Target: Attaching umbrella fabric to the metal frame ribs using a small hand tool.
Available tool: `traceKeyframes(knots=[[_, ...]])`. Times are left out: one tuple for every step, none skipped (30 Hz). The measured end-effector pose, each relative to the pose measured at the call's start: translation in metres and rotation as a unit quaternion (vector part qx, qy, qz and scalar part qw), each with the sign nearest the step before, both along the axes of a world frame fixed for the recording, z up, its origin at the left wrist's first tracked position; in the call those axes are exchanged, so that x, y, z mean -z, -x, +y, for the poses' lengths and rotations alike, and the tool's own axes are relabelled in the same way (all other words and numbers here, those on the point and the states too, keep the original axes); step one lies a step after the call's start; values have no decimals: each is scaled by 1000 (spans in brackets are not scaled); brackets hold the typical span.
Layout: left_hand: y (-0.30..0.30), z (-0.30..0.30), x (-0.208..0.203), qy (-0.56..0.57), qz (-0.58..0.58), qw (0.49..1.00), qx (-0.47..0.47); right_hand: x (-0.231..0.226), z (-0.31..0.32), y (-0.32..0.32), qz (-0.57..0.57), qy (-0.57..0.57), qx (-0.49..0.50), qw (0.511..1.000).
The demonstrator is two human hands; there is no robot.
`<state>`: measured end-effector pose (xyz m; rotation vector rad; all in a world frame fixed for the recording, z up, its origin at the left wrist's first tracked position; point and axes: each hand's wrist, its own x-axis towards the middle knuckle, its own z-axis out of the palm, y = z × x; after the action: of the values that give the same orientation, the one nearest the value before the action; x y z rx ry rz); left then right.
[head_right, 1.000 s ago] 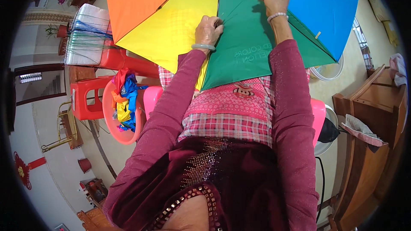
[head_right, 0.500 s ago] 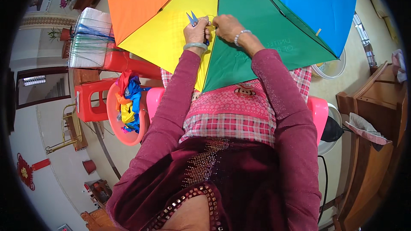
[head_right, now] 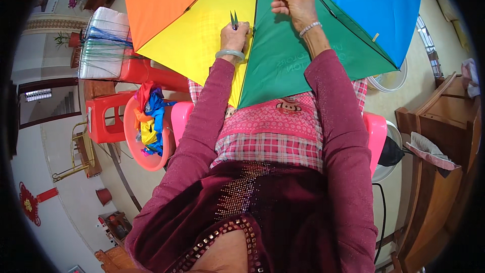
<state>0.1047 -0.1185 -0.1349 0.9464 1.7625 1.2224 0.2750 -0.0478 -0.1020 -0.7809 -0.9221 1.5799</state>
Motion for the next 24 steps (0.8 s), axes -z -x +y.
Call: traceKeyframes(knots=[[4, 0, 3, 7, 15, 1000, 10, 0, -1, -1, 1, -10, 8, 1000], [3, 0, 2, 14, 29, 999, 22, 1, -1, -4, 0, -10, 9, 1000], [1, -1, 1, 14, 28, 999, 23, 2, -1, -6, 2, -9, 19, 1000], [-2, -3, 0, -19, 72, 996, 52, 3, -2, -8, 4, -8, 29, 1000], [-5, -6, 0, -52, 116, 989, 81, 4, -2, -10, 6, -7, 38, 999], [-8, -7, -1, -85, 160, 977, 110, 6, -3, -12, 6, -6, 39, 999], [-7, -6, 1, -85, 160, 977, 108, 6, -3, -11, 6, -7, 34, 999], [-7, -4, 4, -99, 229, 962, 107, 5, -3, -11, 6, -7, 29, 1000], [-6, -3, 6, -113, 297, 942, 105, 5, -3, -10, 6, -6, 23, 1000], [-5, -2, 9, -125, 364, 917, 102, 5, -1, -11, 7, -5, 22, 1000], [-3, -2, 12, -123, 364, 917, 101, 5, 2, -14, 45, -24, 39, 998], [-4, -1, 9, -118, 355, 921, 105, 1, 5, -19, 80, -48, 60, 994], [-4, -1, 5, -113, 345, 925, 109, -1, 6, -25, 115, -71, 79, 988], [-3, 0, 3, -104, 338, 929, 112, -2, 8, -31, 116, -70, 78, 988], [-2, 0, 0, -103, 339, 929, 111, -3, 11, -37, 130, -76, 104, 983], [-1, -1, -2, -87, 333, 930, 130, -4, 12, -42, 144, -81, 130, 978], [0, -3, -4, -72, 326, 931, 150, -4, 12, -45, 157, -87, 156, 971], [1, -4, -7, -56, 318, 931, 170, -3, 12, -46, 157, -86, 155, 971], [5, -4, -9, -56, 318, 931, 169, -2, 11, -46, 120, -75, 161, 977], [12, -4, -13, 0, 335, 925, 177, -1, 10, -45, 82, -63, 167, 981], [19, -3, -16, 57, 351, 916, 184, 0, 10, -43, 44, -52, 172, 983], [23, -3, -19, 113, 365, 904, 192, -2, 5, -37, 44, -52, 171, 983], [26, -5, -21, 113, 365, 904, 191, -2, -1, -30, -79, -59, 93, 991], [28, -9, -22, 121, 379, 894, 203, -3, -8, -19, -199, -65, 13, 978]])
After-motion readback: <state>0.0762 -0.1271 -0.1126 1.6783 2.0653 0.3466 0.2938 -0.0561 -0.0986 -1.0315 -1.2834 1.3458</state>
